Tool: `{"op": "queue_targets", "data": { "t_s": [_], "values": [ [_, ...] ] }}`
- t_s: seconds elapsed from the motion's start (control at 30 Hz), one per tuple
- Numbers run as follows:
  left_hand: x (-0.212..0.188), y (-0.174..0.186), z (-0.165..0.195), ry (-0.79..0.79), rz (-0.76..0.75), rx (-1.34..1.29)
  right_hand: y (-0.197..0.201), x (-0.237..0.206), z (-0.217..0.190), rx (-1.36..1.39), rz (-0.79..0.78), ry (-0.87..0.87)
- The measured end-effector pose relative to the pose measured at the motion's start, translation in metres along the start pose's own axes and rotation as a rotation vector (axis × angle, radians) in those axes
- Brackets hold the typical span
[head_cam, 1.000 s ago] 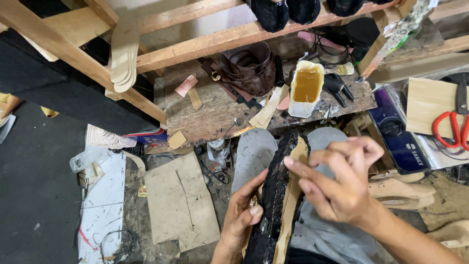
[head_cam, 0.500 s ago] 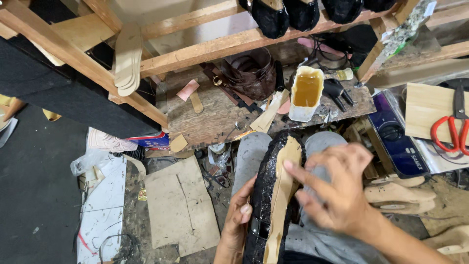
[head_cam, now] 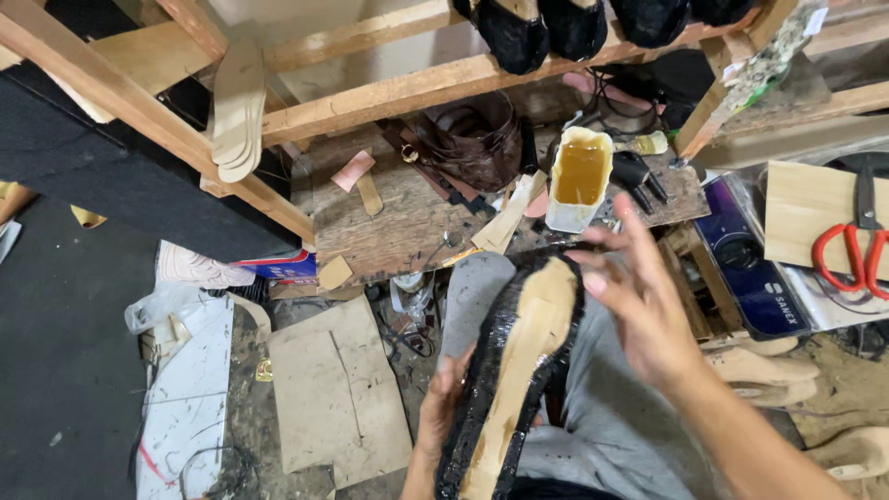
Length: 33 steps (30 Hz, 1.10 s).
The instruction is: The person sits on the floor holding a black shoe, spreads glue by hand along the sole edge and insole, presses the sole and upper together, and at one point places finished shoes onto a wooden rack before continuing with another shoe.
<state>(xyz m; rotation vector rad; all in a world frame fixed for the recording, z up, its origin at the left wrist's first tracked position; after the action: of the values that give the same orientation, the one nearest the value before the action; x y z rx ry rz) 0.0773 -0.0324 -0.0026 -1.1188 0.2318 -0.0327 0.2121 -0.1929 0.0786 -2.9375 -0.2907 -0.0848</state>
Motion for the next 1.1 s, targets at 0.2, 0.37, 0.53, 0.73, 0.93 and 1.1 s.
{"op": "queue_targets", "data": {
  "t_s": [0.2, 0.37, 0.53, 0.73, 0.93, 1.1],
  "values": [
    [0.016, -0.026, 0.024, -0.15, 0.144, -0.099, 0.031, 0.024, 0.076, 0.448, 0.04, -0.477],
    [-0.005, -0.039, 0.067, -0.903, -0.045, 0.857, 0.03, 0.03, 0.076, 0.404, 0.017, -0.483],
    [-0.016, 0.053, 0.039, -0.745, 0.248, 0.774, 0.031, 0.056, 0.073, 0.034, -0.049, -0.393],
    [-0.014, 0.099, 0.018, -0.551, 0.482, 0.523, 0.043, 0.128, 0.047, -1.125, 0.026, 0.416],
    [-0.007, 0.051, 0.038, -0.75, 0.399, 0.68, 0.022, 0.123, 0.036, -1.403, 0.016, 0.802],
    [0.003, 0.07, 0.028, -0.697, 0.395, 0.528, 0.013, 0.062, 0.037, -1.192, -0.086, 0.516]
  ]
}}
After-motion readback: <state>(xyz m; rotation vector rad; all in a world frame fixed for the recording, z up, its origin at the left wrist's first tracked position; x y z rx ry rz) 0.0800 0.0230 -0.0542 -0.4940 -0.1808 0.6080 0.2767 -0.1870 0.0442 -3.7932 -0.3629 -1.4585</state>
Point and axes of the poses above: each hand's wrist, its own x-axis towards the middle knuckle, its own y-axis out of the back of the hand, z = x × y, the point moved 8 cm from there along x, towards the middle knuckle, and after that the axes turned 7 degrees about z, right-handed, at the moved point
